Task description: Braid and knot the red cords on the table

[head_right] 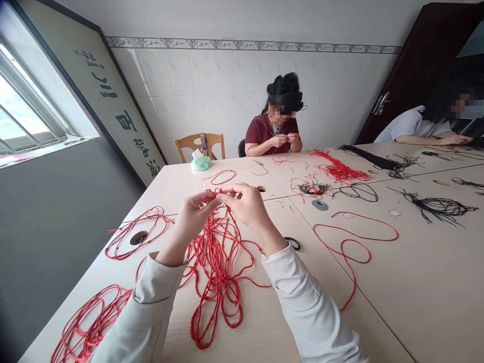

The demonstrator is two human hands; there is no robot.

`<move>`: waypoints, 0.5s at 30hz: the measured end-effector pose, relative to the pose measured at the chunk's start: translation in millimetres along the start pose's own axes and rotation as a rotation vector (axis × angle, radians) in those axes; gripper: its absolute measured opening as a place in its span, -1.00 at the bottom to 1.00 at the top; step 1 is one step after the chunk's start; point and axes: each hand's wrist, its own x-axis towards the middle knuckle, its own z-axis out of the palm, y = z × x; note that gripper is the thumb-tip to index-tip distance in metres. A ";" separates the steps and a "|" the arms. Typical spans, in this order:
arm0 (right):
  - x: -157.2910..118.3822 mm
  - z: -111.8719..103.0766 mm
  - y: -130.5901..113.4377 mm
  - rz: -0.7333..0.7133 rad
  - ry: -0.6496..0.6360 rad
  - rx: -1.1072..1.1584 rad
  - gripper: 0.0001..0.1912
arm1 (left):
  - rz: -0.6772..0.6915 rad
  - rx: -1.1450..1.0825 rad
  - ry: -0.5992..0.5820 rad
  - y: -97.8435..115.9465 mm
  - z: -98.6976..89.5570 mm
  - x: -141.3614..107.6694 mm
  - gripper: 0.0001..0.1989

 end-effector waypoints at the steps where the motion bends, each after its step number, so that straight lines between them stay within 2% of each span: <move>1: -0.1 0.3 0.3 0.006 0.008 0.039 -0.73 | 0.014 -0.011 -0.015 0.6 -0.9 0.0 -0.73; 4: -1.0 0.4 -1.7 0.024 -0.011 0.164 -0.74 | 0.028 -0.106 -0.069 1.5 -3.9 0.9 -0.72; 8: -1.3 -2.3 -6.7 0.083 -0.127 0.353 -0.72 | 0.008 -0.133 -0.130 2.6 -5.9 1.3 -0.72; 10: -0.1 -3.9 -6.9 0.098 -0.092 0.413 -0.73 | 0.018 -0.108 -0.143 3.8 -5.1 0.6 -0.73; 15: 2.9 -0.7 -0.9 0.106 0.115 0.431 -0.75 | -0.010 -0.115 -0.194 6.2 0.1 -1.8 -0.72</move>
